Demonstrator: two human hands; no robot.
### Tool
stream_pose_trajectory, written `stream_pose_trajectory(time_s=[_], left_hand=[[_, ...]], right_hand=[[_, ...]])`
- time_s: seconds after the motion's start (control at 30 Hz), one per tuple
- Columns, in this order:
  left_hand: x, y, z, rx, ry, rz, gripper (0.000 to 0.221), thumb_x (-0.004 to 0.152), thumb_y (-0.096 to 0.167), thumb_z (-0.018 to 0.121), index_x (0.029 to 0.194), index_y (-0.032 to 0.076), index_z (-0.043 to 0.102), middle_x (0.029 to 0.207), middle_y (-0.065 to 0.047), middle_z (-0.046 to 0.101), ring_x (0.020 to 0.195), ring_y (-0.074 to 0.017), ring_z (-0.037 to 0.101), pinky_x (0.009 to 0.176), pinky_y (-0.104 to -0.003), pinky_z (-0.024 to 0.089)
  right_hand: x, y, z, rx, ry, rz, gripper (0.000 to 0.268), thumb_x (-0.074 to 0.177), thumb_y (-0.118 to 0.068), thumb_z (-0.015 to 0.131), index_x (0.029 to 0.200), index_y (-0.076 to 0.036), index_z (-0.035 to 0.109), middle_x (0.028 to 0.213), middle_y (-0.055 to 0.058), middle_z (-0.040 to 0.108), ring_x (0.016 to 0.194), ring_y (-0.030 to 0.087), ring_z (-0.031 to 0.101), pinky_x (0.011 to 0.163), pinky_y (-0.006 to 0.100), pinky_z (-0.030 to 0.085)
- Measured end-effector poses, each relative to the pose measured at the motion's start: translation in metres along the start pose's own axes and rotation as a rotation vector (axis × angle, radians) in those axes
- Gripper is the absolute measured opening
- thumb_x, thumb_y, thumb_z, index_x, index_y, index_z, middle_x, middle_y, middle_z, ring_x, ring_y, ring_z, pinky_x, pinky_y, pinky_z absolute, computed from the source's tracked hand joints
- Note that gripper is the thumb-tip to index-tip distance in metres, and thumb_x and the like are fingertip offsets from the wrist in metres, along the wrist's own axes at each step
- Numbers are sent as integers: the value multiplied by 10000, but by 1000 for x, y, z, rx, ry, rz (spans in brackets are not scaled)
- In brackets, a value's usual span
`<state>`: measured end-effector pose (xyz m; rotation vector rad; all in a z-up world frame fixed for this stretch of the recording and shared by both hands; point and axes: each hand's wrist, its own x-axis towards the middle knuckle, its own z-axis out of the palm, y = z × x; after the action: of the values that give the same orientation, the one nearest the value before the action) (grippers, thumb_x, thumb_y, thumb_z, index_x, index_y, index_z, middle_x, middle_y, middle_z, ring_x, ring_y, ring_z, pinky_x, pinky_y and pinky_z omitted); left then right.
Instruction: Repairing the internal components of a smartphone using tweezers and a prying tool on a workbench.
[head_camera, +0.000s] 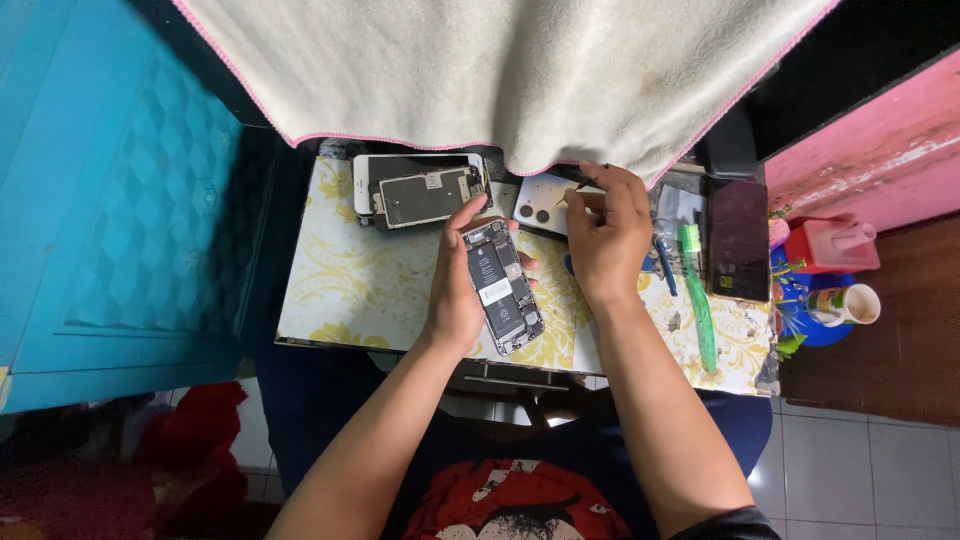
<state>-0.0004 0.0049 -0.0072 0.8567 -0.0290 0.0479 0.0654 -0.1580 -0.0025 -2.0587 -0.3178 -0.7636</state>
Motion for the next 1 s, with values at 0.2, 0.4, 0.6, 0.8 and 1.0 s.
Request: stream_pose_trajectory(time_s=[0.2,0.4,0.6,0.8,1.0], left_hand=[[0,-1,-1,25,-18,22,604,1077,494,237,1519,88,302,1267,-215,554,928,-362,730,711,-464,683],[-1,-1,-1,21,-30,24,584,1083,465,234,1522,84,290,1270,-219,548,930,-367,728,710,-460,683],[-1,0,0,29,-25,24,575,1084,459,226,1521,91,288,1274,-219,544,928,-365,730,712,-463,687],[-1,-1,0,39,-30,15,601,1073,494,224,1521,99,284,1283,-218,531,939,-356,726,719,-461,686],[-2,-1,1,21,-16,7,598,1074,493,252,1516,93,297,1276,-223,535,927,-364,725,710,-470,685]], right_hand=[[-1,-6,-1,-28,-128,14,418,979,109,689,1364,19,554,1299,187,494,968,420,753,714,504,617],[0,-10,-1,22,-154,75,565,914,127,737,1432,14,540,1316,213,470,953,414,764,798,511,617],[1,-5,-2,21,-147,75,543,931,130,721,1427,13,535,1322,226,455,947,440,761,803,520,641],[2,-6,-5,40,-154,84,524,953,124,696,1430,17,509,1325,226,448,961,453,750,800,531,645],[1,-8,-5,48,-134,46,501,976,123,662,1434,16,489,1330,209,440,996,456,744,781,544,639]])
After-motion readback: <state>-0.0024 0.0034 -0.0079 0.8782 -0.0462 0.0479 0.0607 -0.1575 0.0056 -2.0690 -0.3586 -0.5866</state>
